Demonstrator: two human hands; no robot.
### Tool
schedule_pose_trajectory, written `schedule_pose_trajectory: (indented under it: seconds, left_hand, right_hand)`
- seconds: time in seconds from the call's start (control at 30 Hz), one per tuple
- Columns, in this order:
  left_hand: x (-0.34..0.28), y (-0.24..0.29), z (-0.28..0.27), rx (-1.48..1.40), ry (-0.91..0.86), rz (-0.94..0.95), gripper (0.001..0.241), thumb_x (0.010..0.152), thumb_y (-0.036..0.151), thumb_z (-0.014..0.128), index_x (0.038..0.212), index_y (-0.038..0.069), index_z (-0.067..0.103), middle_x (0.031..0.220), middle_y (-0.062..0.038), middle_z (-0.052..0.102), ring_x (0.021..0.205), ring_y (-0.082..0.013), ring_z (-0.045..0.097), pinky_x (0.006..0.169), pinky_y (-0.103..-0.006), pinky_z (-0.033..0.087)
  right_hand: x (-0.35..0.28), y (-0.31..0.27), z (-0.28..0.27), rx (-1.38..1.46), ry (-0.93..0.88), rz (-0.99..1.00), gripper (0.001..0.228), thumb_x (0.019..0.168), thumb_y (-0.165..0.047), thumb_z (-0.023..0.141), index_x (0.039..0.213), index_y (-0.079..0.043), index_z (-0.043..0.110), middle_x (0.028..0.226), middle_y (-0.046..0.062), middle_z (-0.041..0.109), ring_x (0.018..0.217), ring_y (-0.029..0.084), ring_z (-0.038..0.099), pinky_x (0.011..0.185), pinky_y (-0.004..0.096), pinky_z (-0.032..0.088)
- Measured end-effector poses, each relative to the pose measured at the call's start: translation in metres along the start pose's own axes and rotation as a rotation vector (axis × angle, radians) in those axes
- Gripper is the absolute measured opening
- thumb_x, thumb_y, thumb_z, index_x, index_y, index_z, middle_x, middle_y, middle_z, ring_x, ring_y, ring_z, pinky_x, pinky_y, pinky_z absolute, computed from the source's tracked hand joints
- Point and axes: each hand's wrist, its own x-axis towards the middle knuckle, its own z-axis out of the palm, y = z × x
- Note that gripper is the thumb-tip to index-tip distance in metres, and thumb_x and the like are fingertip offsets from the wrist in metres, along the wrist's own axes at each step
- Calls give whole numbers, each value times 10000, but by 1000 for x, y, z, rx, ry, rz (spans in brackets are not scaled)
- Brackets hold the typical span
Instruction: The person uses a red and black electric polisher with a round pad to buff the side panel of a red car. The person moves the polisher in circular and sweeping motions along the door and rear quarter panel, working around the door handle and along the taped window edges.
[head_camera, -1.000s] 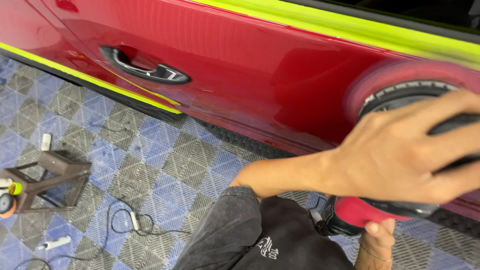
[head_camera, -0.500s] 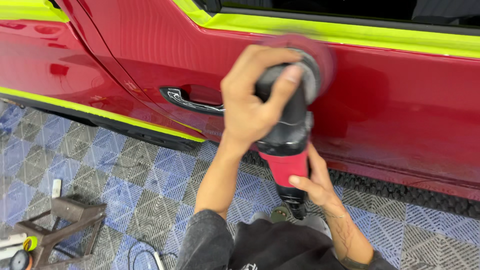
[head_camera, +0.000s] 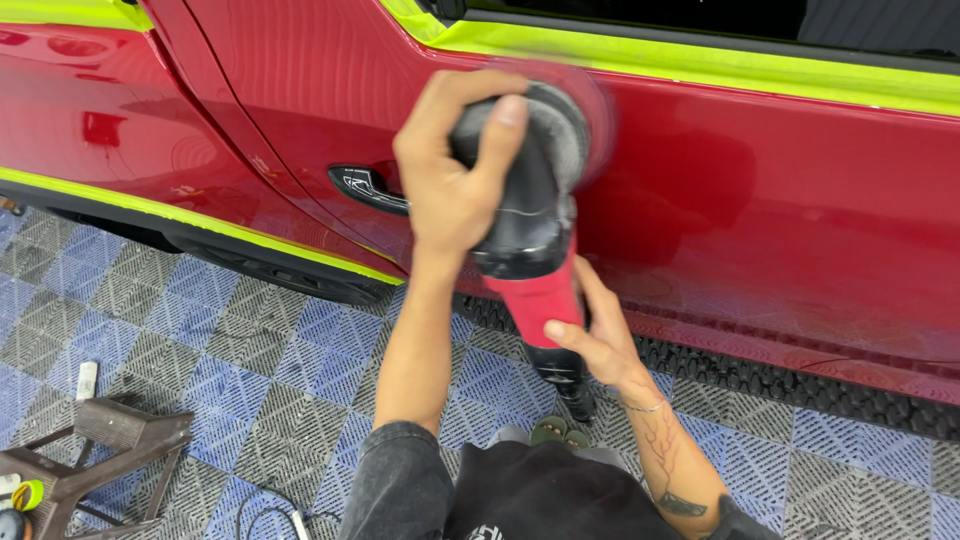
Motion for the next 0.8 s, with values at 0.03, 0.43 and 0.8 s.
schedule_pose_trajectory:
  seconds: [0.03, 0.43, 0.8]
  left_hand:
    - [-2, 5, 12, -9, -9, 11, 117, 1051, 154, 718, 1121, 61, 717, 1020, -50, 715, 947, -151, 707, 881, -269, 562]
    - [-40, 36, 168, -93, -159, 47, 218, 1033, 467, 680, 1143, 279, 686, 1085, 115, 696, 921, -72, 720, 795, -172, 581]
    - [-5, -24, 62, -425, -411, 120, 195, 990, 380, 736, 1095, 222, 691, 1066, 73, 730, 982, -97, 743, 922, -224, 602]
  right_hand:
    - [-8, 1, -9, 7, 16, -9, 927, 841, -468, 725, 1537, 50, 399, 1437, 190, 592, 1368, 262, 537, 1174, 405, 381]
    - [-82, 13, -77, 296, 305, -134, 845, 900, -525, 721, 1383, 129, 493, 1175, 325, 661, 930, 408, 705, 809, 471, 587]
    - [-22, 49, 35, 297, 365, -182, 880, 888, -583, 719, 1354, 130, 500, 1154, 331, 667, 925, 400, 706, 805, 463, 598]
